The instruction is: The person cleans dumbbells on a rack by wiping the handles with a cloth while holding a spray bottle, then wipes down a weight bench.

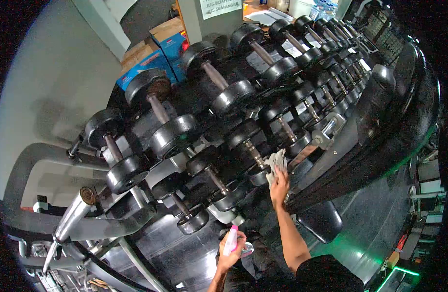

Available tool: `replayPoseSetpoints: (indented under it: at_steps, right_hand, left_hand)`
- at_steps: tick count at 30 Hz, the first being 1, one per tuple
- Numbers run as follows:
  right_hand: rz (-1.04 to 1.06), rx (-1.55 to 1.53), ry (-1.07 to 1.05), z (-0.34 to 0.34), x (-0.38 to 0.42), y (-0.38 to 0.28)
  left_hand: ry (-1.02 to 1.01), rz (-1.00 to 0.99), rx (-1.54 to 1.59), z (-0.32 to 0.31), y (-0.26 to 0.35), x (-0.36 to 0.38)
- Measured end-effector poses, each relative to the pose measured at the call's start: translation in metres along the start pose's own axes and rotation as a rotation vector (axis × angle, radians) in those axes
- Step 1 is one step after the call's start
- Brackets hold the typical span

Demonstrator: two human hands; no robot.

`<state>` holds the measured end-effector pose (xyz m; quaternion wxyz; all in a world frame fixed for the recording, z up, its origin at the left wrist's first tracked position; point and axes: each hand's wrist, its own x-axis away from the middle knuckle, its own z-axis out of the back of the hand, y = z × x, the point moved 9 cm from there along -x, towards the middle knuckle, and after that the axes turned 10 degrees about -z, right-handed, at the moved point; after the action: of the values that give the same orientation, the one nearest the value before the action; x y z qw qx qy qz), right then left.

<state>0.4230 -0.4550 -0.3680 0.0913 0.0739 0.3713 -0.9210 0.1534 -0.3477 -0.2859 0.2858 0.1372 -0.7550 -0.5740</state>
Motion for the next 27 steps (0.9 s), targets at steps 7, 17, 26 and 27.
replayPoseSetpoints:
  at_steps: [7,17,26,27]
  right_hand:
    - [0.464,0.283,-0.261,-0.024,0.049,-0.053]
    - [1.169,0.778,-0.501,-0.105,0.082,-0.052]
    - [1.162,0.681,-0.484,-0.096,0.085,-0.047]
    - [1.107,0.522,-0.466,-0.083,0.080,-0.045]
  left_hand:
    - [0.001,0.073,-0.050,0.013,-0.024,0.032]
    - [-0.010,0.068,-0.112,0.049,-0.028,0.032]
    - [-0.049,0.024,-0.252,0.063,-0.026,0.039]
    - [-0.059,0.027,-0.257,0.063,-0.030,0.040]
